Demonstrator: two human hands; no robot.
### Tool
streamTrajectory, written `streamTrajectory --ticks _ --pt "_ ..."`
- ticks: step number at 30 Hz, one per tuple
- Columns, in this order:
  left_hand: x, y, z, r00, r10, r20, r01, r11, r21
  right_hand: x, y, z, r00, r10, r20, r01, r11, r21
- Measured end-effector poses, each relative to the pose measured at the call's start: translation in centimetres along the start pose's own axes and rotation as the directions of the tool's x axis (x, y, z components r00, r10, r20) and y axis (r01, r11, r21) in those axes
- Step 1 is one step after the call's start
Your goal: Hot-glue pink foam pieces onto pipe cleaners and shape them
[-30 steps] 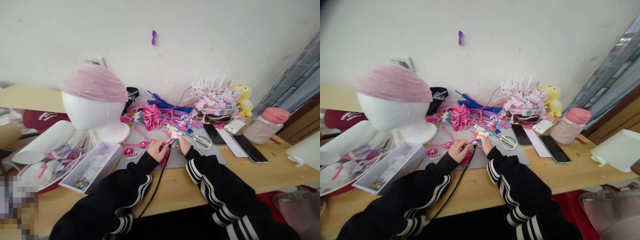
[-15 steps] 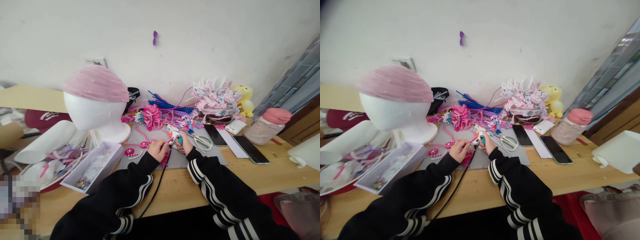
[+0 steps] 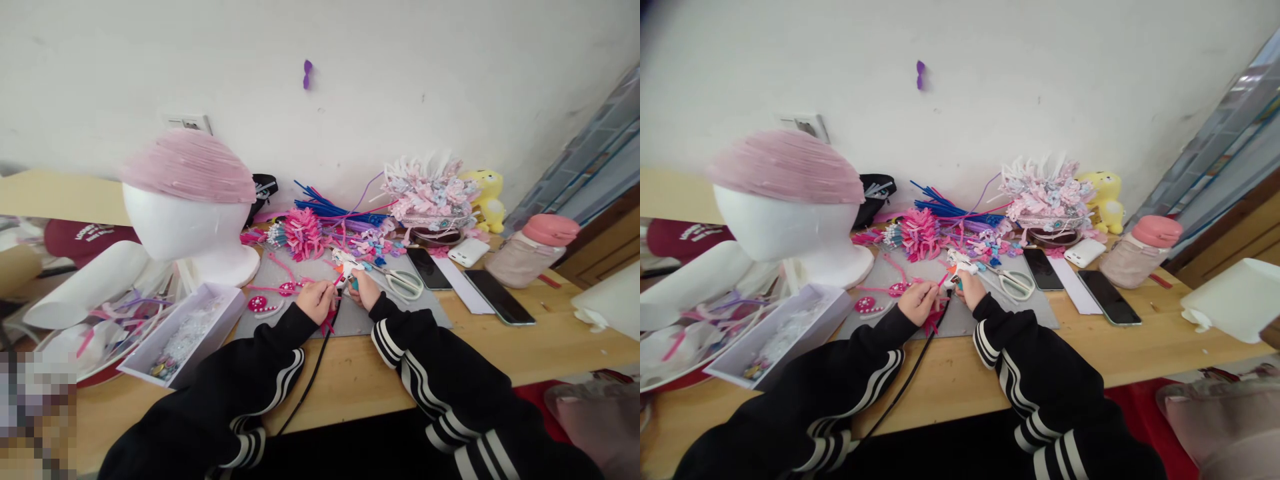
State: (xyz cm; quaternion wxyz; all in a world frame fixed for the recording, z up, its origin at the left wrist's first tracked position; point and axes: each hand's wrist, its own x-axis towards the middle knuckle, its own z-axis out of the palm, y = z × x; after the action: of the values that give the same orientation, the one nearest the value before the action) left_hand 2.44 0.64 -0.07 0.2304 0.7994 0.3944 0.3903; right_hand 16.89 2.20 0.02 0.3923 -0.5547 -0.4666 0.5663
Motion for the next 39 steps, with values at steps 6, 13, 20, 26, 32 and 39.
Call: streamTrajectory --ticks 6,13,20,26,32,39 --pt "0.0 -0.1 0.1 0.998 0.06 0.035 -0.061 0.998 0.024 -0.2 -0.4 0.2 1.0 0.016 0.017 -0.016 1.0 0.012" --pt "0.0 -0.1 0.1 0.997 0.068 0.04 -0.07 0.996 0.052 -0.3 -0.4 0.2 1.0 0.003 0.025 -0.003 1.0 -0.001" --pt "0.0 -0.4 0.2 0.996 0.073 0.048 -0.076 0.995 0.07 -0.3 -0.4 0.3 0.999 0.014 0.052 -0.014 1.0 0.0" --pt "0.0 -0.3 0.1 0.997 0.058 0.047 -0.06 0.997 0.045 0.1 -0.1 -0.2 0.993 0.082 0.087 -0.088 0.994 0.066" --pt "0.0 -0.4 0.5 0.994 -0.096 0.051 0.104 0.98 -0.171 0.1 0.1 -0.7 0.989 0.009 0.146 -0.05 0.959 0.278" --pt "0.3 -1.4 1.8 0.965 -0.194 0.176 0.26 0.801 -0.539 -0.6 0.4 0.2 0.946 -0.293 0.141 0.275 0.953 0.13"
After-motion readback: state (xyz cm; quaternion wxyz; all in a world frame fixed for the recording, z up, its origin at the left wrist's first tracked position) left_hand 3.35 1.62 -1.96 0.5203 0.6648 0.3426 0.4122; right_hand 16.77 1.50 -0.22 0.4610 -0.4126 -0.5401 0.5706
